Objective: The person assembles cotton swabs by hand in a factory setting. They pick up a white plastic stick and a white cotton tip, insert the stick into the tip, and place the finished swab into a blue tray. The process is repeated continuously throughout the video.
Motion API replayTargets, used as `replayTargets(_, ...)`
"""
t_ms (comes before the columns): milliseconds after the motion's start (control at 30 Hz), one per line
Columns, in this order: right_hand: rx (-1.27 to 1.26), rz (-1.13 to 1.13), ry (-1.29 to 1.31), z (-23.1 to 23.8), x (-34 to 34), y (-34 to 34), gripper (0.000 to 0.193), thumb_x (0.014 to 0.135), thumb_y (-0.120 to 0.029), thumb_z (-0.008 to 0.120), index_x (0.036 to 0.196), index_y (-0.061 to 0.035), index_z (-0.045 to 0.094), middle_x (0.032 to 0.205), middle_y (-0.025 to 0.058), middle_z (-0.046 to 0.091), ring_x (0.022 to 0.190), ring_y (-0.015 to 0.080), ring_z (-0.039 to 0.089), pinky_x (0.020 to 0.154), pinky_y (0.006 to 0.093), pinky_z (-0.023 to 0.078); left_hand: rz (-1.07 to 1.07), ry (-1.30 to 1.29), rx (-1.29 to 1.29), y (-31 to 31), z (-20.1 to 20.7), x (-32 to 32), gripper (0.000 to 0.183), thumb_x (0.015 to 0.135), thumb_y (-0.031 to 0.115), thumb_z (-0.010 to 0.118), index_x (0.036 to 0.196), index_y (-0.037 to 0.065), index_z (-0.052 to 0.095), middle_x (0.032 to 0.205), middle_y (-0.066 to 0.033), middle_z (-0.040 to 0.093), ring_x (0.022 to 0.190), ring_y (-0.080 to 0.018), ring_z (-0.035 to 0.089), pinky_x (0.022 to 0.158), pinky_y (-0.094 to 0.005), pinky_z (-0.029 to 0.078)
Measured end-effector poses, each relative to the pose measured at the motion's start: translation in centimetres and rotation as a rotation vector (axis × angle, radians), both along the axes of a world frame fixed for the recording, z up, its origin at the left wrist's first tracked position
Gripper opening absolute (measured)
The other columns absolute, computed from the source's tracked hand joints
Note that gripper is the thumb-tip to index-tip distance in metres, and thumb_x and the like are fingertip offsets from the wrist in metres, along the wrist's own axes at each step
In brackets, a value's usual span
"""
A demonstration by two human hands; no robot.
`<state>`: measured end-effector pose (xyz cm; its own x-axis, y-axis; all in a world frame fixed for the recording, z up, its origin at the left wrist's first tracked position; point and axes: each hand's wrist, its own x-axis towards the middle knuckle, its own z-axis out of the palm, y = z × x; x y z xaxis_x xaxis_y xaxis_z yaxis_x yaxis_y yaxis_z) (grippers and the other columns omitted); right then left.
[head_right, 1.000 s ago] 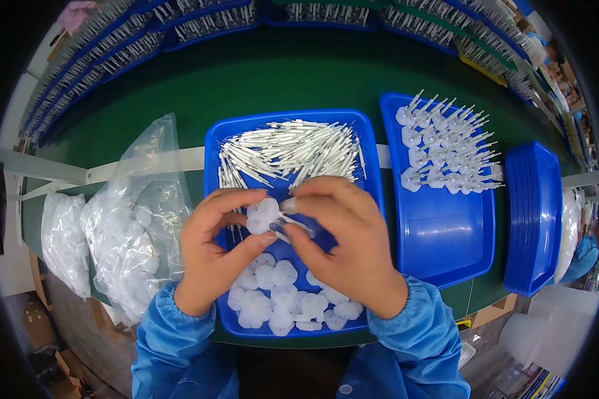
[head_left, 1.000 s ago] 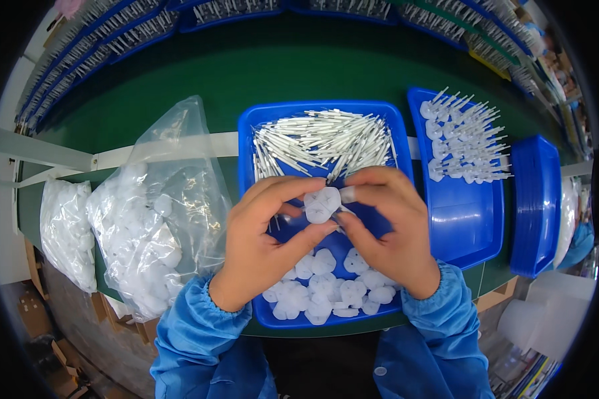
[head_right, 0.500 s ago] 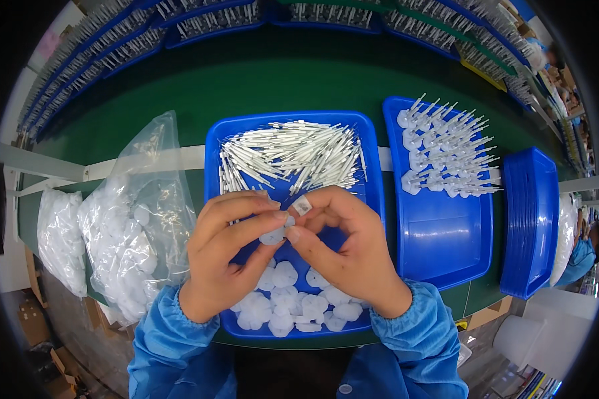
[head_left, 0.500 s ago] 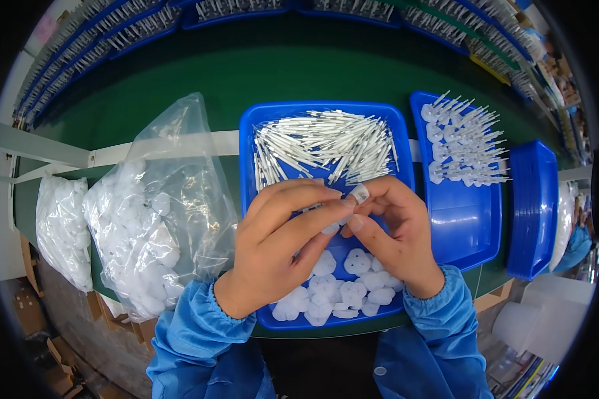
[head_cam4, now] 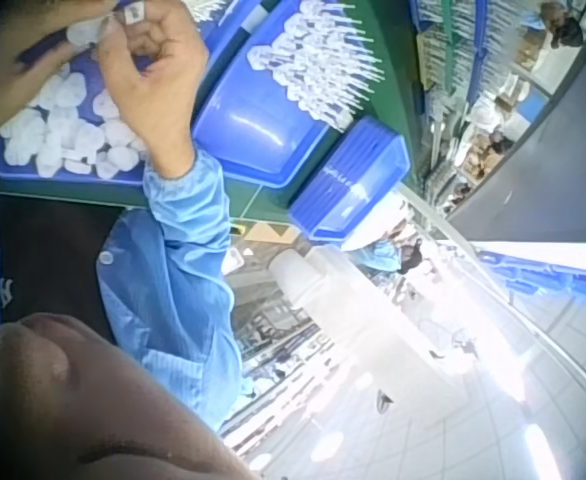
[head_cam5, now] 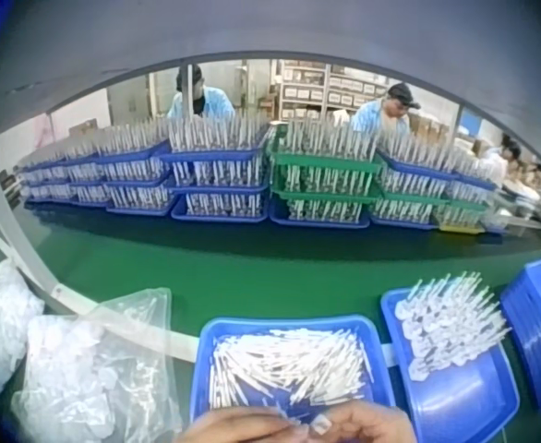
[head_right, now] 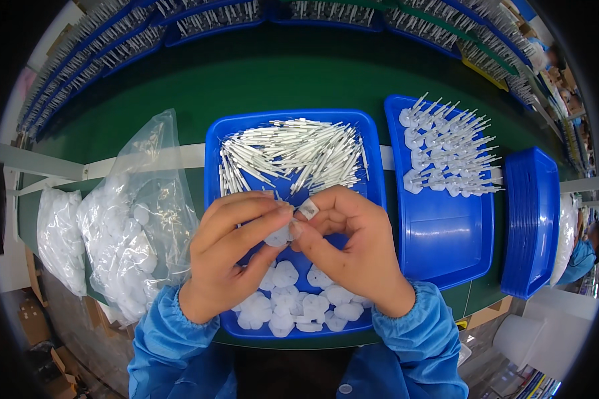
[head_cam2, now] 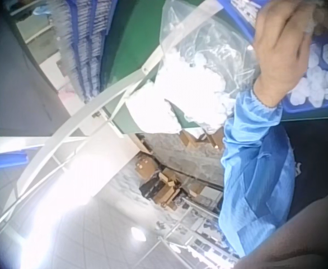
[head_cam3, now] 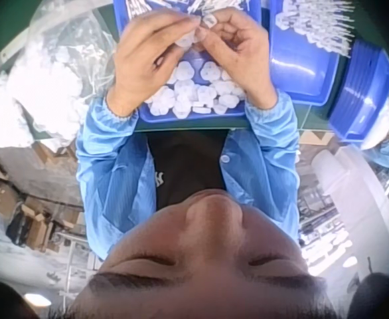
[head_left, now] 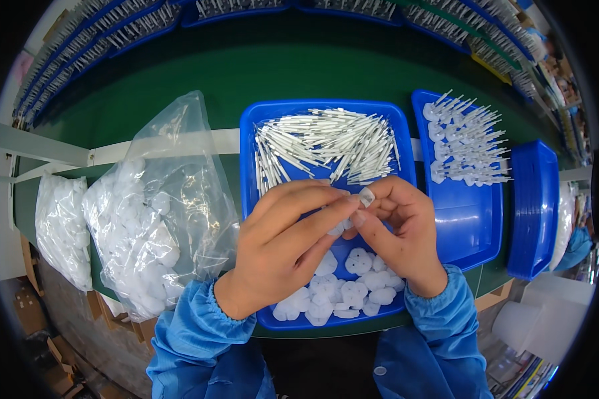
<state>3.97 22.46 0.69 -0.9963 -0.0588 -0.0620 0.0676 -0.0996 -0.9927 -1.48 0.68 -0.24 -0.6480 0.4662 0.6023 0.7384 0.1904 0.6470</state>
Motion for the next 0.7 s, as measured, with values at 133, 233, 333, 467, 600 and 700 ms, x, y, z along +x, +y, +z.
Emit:
replayTargets(133, 0.141, 0.002, 0.193, -0.1, -0.2, -0.2, 0.027, 0.097, 0.001, 0.081, 0.119, 0.0013, 0.066, 0.102, 0.0088, 0.08, 0.092, 0.012, 0.079, 0.082, 0.0264, 0.062, 0.02, -0.009, -0.018, -0.1, 0.1, 0.2, 0.063, 0.071, -0.005, 0.089, 0.132, 0.004, 0.078, 0.125, -0.014, 0.075, 0.118, -0.0362, 0.071, 0.101, -0.0452, 0.059)
replayTargets(233, 0.172, -0.019, 0.171, 0.3, -0.1, -0.2, 0.021, 0.1, 0.001, 0.078, 0.118, 0.0024, 0.067, 0.099, 0.0091, 0.08, 0.091, 0.0124, 0.079, 0.08, 0.0266, 0.063, 0.003, -0.002, -0.016, -0.1, 0.1, 0.1, 0.065, 0.071, -0.005, 0.089, 0.134, 0.003, 0.078, 0.125, -0.0139, 0.074, 0.119, -0.036, 0.071, 0.101, -0.0446, 0.059)
replayTargets(333, 0.017, -0.034, 0.009, 0.6, 0.0, 0.2, 0.019, 0.101, 0.0, 0.077, 0.117, 0.0032, 0.068, 0.1, 0.0098, 0.081, 0.091, 0.0122, 0.079, 0.079, 0.0272, 0.063, -0.026, -0.022, -0.018, 0.1, 0.3, 0.2, 0.064, 0.071, -0.005, 0.088, 0.133, 0.003, 0.078, 0.126, -0.0139, 0.075, 0.117, -0.0361, 0.071, 0.1, -0.0444, 0.059)
replayTargets(467, 0.123, -0.015, 0.059, 0.3, 0.6, 0.5, 0.016, 0.1, 0.0, 0.078, 0.114, 0.0018, 0.071, 0.1, 0.0119, 0.081, 0.087, 0.0147, 0.079, 0.075, 0.0289, 0.063, -0.077, -0.037, -0.083, -0.2, 0.3, 0.3, 0.065, 0.073, -0.007, 0.085, 0.137, 0.003, 0.076, 0.137, -0.0156, 0.071, 0.127, -0.0372, 0.066, 0.108, -0.0463, 0.055)
replayTargets(600, 0.713, 0.023, 0.395, 1.0, 1.9, 1.7, 0.018, 0.092, -0.001, 0.082, 0.109, -0.0039, 0.075, 0.107, 0.0132, 0.079, 0.09, 0.0244, 0.079, 0.079, 0.0354, 0.063, -0.027, -0.155, -0.105, 0.0, 0.7, 1.1, 0.079, 0.077, -0.01, 0.078, 0.153, 0.002, 0.064, 0.148, -0.0173, 0.065, 0.139, -0.0394, 0.059, 0.116, -0.0485, 0.05)
replayTargets(700, 1.239, 0.099, 0.617, 0.1, 1.2, 2.5, 0.026, 0.082, -0.005, 0.085, 0.107, -0.0078, 0.077, 0.115, 0.0106, 0.077, 0.104, 0.0304, 0.076, 0.087, 0.0392, 0.061, -0.076, -0.209, -0.288, 0.0, 0.3, 0.8, 0.084, 0.081, -0.008, 0.072, 0.162, 0.0, 0.052, 0.144, -0.0199, 0.067, 0.131, -0.0398, 0.063, 0.112, -0.0465, 0.052)
